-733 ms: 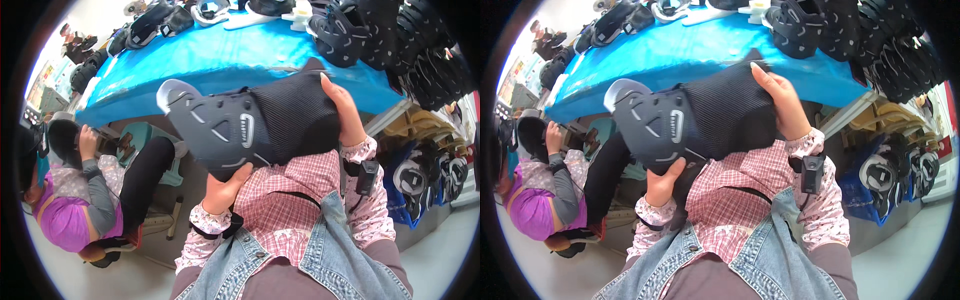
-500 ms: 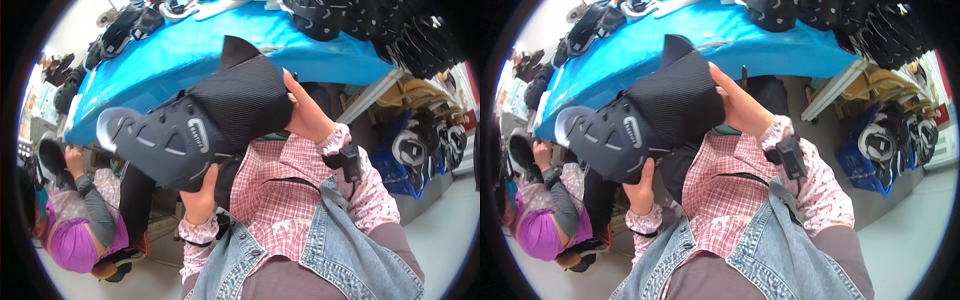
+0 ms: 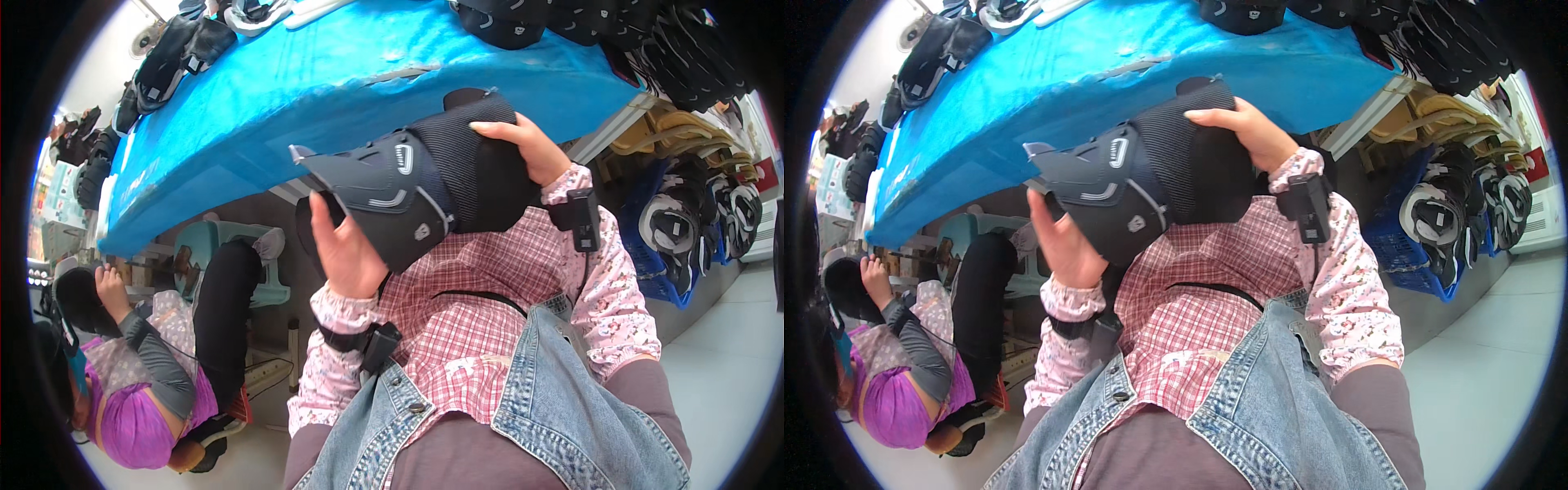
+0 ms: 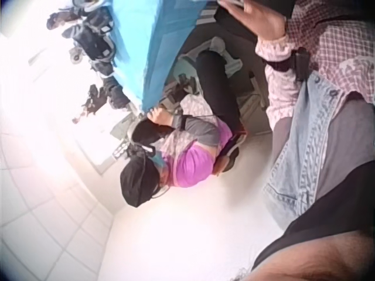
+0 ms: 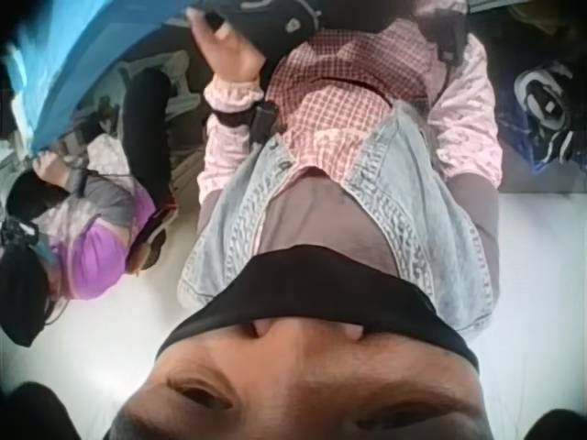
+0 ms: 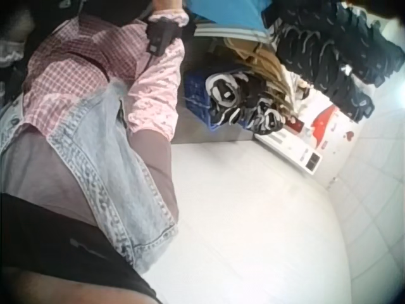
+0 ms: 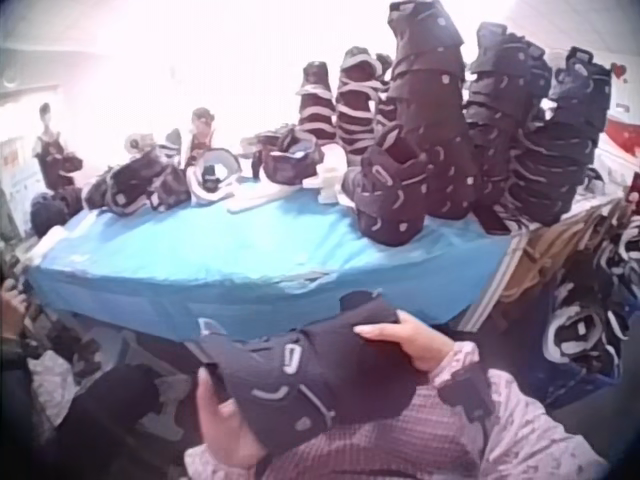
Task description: Assembling the internal lining and outer shell components of a technical boot.
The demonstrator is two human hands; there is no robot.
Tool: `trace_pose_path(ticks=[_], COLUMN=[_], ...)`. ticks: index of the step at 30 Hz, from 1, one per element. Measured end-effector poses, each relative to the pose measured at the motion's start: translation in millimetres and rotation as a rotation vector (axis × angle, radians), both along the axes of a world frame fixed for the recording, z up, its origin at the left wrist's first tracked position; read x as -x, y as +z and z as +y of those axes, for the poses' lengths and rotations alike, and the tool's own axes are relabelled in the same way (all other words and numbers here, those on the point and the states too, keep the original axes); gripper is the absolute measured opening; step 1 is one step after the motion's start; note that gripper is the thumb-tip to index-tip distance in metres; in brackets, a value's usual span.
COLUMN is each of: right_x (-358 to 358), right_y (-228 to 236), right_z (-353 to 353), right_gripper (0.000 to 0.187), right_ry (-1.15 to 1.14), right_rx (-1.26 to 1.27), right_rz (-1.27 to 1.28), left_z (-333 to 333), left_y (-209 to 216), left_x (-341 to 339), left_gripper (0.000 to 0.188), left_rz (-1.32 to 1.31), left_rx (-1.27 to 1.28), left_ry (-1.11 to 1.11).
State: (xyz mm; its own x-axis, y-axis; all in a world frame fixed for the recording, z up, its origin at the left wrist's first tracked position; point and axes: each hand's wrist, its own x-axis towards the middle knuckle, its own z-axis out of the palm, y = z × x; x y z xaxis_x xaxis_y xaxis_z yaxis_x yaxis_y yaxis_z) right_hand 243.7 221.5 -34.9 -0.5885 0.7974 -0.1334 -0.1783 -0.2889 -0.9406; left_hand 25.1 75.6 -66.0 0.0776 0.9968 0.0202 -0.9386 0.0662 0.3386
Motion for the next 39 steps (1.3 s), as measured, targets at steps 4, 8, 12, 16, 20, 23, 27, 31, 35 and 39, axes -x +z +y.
trace_pose_path(ticks=[4, 8, 12, 16, 20, 23, 27, 31, 35, 39], right_x=[-20.3, -29.9, -40.0, -31.4, -19.3, -18.1, -4.1, -1.0, 6.5, 20.7], right_y=[-6.2, -17.3, -34.7, -35.9, -49.7, -55.4, -13.5, -20.2, -20.7, -17.4], right_z=[9.1, 16.9, 32.2, 37.5, 44.1, 45.8, 51.9, 69.4, 84.2, 88.9], right_gripper=[0.035, 0.037, 0.036, 0.032, 0.025, 0.021, 0.035, 0.034, 0.04, 0.039], right_ry=[-0.022, -0.048, 0.036, 0.021, -0.053, -0.096, 0.001, 0.049, 0.237, 0.198], right_rx=[-0.049, -0.012, 0.118, 0.08, 0.132, 0.257, 0.346, -0.014, -0.286, -0.768], right_rz=[-0.072, -0.058, 0.003, -0.121, -0.12, -0.03, -0.105, -0.388, -0.756, -0.961], left_z=[37.0, 56.6, 57.0, 59.5, 63.1, 67.5, 70.5, 68.9, 62.3, 69.4], left_y=[-4.1, 1.0, -1.1, -5.0, -10.0, 0.9, -2.5, 2.9, 11.9, 35.3], left_x=[-14.2, -18.9, -21.7, -29.5, -31.7, -40.1, -31.7, -32.2, -54.3, -63.4], left_gripper=[0.068, 0.058, 0.046, 0.044, 0.041, 0.041, 0.041, 0.043, 0.039, 0.039], left_rz=[-0.093, 0.034, 0.286, 0.348, 0.271, 0.295, 0.211, 0.247, 0.167, 0.081], left_rx=[0.013, 0.001, -0.061, 0.031, 0.012, 0.072, -0.001, 0.12, 0.224, 0.402], left_ry=[-0.06, -0.024, 0.042, 0.048, 0.069, 0.106, 0.039, 0.037, 0.174, 0.239])
